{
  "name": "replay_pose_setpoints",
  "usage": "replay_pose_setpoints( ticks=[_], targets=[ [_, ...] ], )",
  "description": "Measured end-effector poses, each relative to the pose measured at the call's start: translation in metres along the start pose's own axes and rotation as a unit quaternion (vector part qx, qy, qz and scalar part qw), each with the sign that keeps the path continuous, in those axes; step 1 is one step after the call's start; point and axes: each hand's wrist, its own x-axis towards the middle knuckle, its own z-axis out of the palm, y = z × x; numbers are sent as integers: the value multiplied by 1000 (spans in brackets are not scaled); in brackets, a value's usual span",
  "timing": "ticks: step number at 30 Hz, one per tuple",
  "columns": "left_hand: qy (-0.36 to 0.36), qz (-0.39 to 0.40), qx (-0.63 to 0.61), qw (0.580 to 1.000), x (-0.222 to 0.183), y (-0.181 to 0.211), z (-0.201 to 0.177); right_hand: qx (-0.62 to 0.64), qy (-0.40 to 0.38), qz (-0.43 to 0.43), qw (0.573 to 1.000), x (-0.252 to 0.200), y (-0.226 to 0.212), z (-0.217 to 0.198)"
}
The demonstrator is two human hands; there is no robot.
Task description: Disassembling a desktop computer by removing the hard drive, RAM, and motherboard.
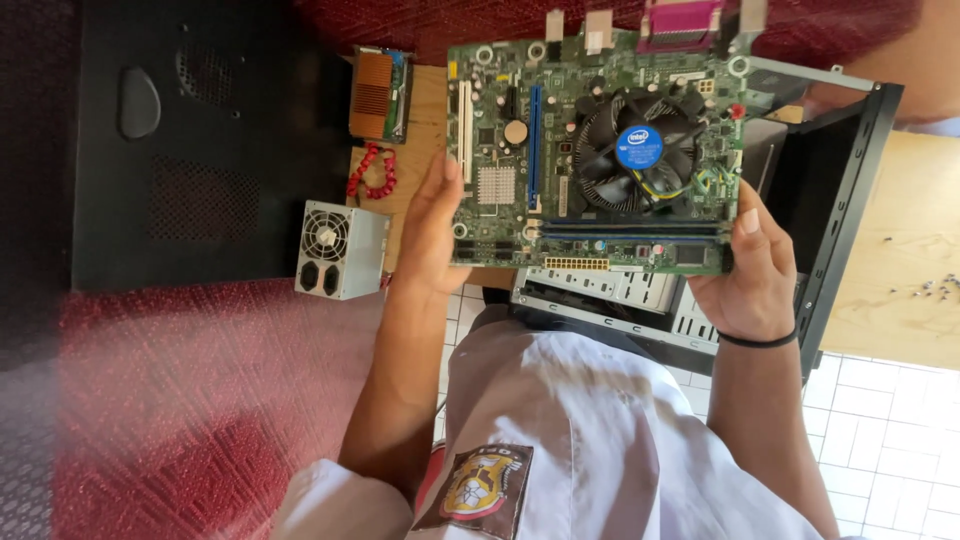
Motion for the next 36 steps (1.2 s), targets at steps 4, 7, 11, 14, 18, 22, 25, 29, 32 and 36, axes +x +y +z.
replay_pose_setpoints(
  ticks=[4, 7, 11, 14, 18, 22, 25, 29, 32, 36],
  targets=[
    [8, 11, -80, 997, 11, -27, -3, -137, 21, 1, 990, 4, -9, 4],
    [-6, 111, -66, 992, 7, -31, -5, -287, 41, -37, 956, 2, -10, 0],
    [46, 75, -71, 994, 3, -20, -4, -525, 71, -278, 801, 3, -26, 17],
    [51, 88, -55, 993, -5, -15, -6, -596, -40, -340, 727, 12, -33, 46],
    [44, 139, -95, 985, 4, -37, -15, -704, -160, -305, 621, 29, -8, 78],
    [70, 123, -92, 986, -7, -32, -21, -733, -162, -290, 593, 35, 5, 91],
    [95, 109, -87, 986, -12, -33, -30, -710, -175, -302, 612, 41, 12, 99],
    [104, 134, -100, 980, -12, -38, -47, -652, -203, -299, 666, 52, 9, 103],
    [116, 146, -134, 973, -14, -46, -61, -530, -217, -260, 777, 50, -7, 102],
    [208, 83, -122, 967, -16, -55, -93, -295, -90, -227, 924, 64, -13, 97]
  ],
)
